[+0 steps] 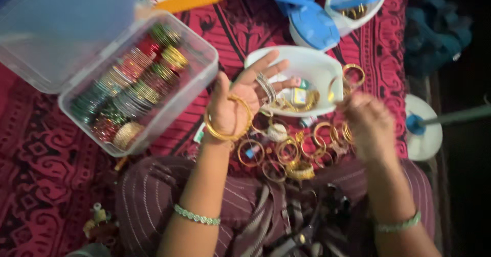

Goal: The person sits cross-legged on a bed and sorts through a pile of gold-colored bangles and small jewelry pieces. They pick up items, separate them, and place them into a white plastic container. A small green tube is used to apply a substance to a piece of jewelry before it is set aside.

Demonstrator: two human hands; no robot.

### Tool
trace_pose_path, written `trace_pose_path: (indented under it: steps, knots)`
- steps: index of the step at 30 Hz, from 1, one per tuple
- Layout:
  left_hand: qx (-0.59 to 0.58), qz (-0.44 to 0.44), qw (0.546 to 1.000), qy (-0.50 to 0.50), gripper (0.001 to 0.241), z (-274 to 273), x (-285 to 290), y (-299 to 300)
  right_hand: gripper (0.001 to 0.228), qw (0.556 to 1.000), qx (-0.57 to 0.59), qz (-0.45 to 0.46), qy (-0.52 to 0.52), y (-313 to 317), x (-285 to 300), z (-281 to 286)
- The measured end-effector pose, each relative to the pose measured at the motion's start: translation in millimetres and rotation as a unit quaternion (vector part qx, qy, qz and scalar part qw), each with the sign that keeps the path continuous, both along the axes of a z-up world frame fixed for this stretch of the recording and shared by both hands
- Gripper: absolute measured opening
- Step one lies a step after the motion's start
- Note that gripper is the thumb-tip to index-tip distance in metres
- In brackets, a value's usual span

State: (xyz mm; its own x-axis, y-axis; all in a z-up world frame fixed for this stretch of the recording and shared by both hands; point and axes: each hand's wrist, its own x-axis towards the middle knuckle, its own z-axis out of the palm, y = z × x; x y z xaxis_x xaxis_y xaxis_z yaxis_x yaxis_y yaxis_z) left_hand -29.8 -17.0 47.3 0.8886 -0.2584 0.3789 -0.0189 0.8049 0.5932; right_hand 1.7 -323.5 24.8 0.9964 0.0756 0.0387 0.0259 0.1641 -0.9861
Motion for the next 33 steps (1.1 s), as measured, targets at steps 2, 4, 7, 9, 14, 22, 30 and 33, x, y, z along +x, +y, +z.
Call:
trace_pose_path:
  steps: [2,4,7,9,14,22,30,33]
  knots:
    - [0.019,-0.025,0.999,0.012,0.108,1.1,-1.0,-0.2,0.014,0.999,0.007,-0.029,-0.038,-24.4,14.9,11.3]
    - [0.046,-0.053,0.997,0.02,0.108,-0.4,-3.6,-5.4,0.014,0.997,-0.05,-0.032,-0.046,-50.2,12.6,24.3]
    - [-0.018,-0.144,0.988,0.042,0.107,-2.7,-7.6,-23.0,0.014,0.997,-0.069,-0.034,-0.016,-66.1,10.9,29.8]
    - [-0.052,-0.197,0.977,0.056,0.106,-5.8,-12.3,-35.6,0.014,0.998,-0.059,-0.032,0.015,-68.6,11.9,26.0]
    - [-0.019,-0.189,0.98,0.059,0.104,-11.1,-24.0,-47.8,0.02,0.983,-0.179,0.028,0.038,-74.9,19.1,20.6]
    - [-0.052,-0.142,0.983,0.101,0.094,-16.6,-18.7,-42.3,0.022,0.796,-0.445,0.403,0.08,-34.5,11.7,3.9]
    - [-0.054,-0.076,0.991,0.094,0.084,-35.0,-9.6,-47.7,0.019,0.658,-0.494,0.514,-0.243,-20.1,13.5,-47.0]
    - [-0.06,-0.067,0.991,0.101,0.082,-43.4,-7.0,-51.2,0.028,0.589,-0.555,0.533,-0.247,-15.0,10.1,-54.6]
